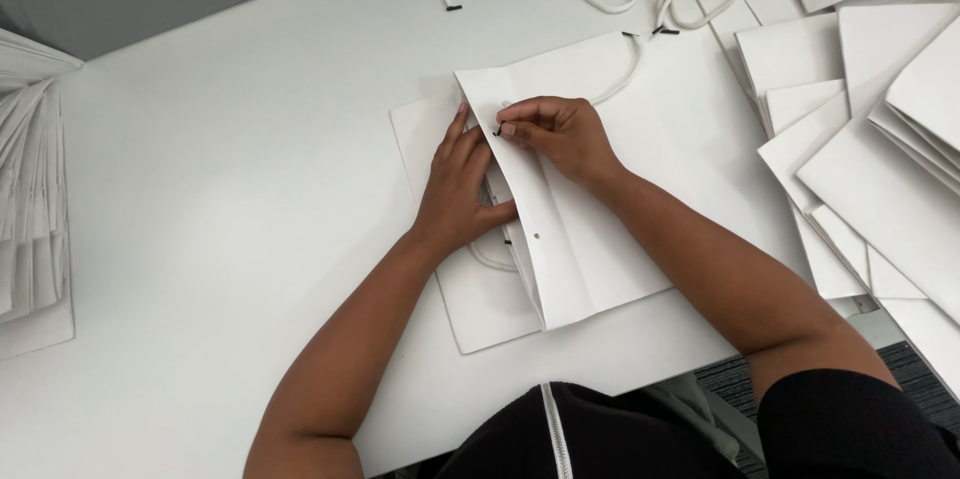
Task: The person assembles white paper bags by hand by threading white cords through pre-punched holes and stacking the finished bags into a pile.
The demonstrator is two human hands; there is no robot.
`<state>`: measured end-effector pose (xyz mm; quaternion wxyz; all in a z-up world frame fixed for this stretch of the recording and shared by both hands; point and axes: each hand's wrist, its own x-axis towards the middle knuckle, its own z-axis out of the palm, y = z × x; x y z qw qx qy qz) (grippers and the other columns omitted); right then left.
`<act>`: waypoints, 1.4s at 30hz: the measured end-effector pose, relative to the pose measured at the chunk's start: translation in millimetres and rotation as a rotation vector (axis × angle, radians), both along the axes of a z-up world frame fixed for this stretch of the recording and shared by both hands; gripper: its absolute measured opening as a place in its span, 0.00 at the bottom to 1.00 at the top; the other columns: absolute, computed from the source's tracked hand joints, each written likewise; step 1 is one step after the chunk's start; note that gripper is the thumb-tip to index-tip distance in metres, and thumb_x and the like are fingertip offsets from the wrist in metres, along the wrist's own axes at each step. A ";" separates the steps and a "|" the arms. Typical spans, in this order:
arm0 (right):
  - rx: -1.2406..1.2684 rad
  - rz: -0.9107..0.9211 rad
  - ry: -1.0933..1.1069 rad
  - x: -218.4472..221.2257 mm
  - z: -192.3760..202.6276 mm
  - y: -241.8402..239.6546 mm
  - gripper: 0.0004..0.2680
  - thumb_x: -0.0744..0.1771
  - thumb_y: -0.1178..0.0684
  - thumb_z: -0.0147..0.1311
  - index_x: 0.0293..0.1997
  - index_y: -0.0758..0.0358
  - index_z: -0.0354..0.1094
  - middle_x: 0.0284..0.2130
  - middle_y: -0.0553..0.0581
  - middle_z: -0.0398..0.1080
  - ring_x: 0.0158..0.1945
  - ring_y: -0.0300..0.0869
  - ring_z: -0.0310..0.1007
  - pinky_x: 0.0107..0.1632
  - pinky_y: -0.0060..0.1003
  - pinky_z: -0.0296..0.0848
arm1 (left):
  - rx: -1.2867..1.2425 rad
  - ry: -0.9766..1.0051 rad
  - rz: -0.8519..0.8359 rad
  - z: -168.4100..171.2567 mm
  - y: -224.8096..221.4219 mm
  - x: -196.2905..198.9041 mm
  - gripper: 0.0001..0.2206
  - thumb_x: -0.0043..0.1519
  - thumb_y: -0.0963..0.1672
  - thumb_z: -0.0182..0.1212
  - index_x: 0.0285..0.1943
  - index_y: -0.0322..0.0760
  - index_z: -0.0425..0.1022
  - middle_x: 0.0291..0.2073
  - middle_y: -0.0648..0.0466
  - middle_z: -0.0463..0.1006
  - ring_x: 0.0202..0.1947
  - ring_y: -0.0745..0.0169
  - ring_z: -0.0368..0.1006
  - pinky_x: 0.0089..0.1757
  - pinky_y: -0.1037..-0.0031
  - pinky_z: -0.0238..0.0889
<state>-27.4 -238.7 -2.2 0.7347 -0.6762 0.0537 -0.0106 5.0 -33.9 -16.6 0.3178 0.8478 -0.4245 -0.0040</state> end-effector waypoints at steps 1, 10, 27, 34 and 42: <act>-0.070 -0.008 -0.007 -0.8 2.4 1.8 0.07 0.68 0.59 0.59 0.50 0.66 0.77 0.38 0.52 0.79 0.39 0.31 0.76 0.46 0.25 0.78 | -0.002 0.003 0.002 -0.1 0.3 0.2 0.38 0.51 0.56 0.74 0.67 0.33 0.67 0.71 0.44 0.60 0.79 0.40 0.36 0.67 0.47 0.45; -0.140 -0.033 -0.071 -4.4 8.3 7.0 0.06 0.68 0.57 0.59 0.48 0.63 0.77 0.38 0.50 0.79 0.40 0.30 0.76 0.44 0.25 0.77 | -0.062 0.025 0.017 3.1 -1.2 -2.4 0.31 0.51 0.54 0.75 0.60 0.36 0.74 0.68 0.45 0.61 0.78 0.39 0.39 0.68 0.47 0.50; -0.486 0.008 -0.247 -9.7 5.2 3.5 0.08 0.67 0.58 0.61 0.50 0.57 0.78 0.51 0.54 0.72 0.47 0.36 0.75 0.50 0.30 0.77 | -0.050 0.022 0.008 5.6 -1.1 -2.2 0.35 0.48 0.53 0.78 0.61 0.31 0.72 0.65 0.46 0.66 0.77 0.40 0.39 0.68 0.49 0.49; -0.537 0.024 -0.297 -10.4 5.3 3.2 0.07 0.67 0.59 0.60 0.50 0.57 0.78 0.50 0.54 0.73 0.49 0.37 0.74 0.50 0.30 0.77 | -0.119 0.000 0.032 4.0 -0.5 -5.6 0.37 0.48 0.53 0.78 0.63 0.31 0.70 0.62 0.47 0.67 0.76 0.39 0.46 0.67 0.52 0.53; -0.537 0.010 -0.342 -9.2 12.5 1.4 0.10 0.68 0.58 0.60 0.55 0.57 0.75 0.56 0.56 0.73 0.57 0.39 0.72 0.48 0.30 0.75 | -0.190 -0.008 0.056 1.4 -0.6 -8.3 0.32 0.50 0.52 0.76 0.58 0.33 0.69 0.61 0.49 0.67 0.77 0.42 0.50 0.65 0.56 0.60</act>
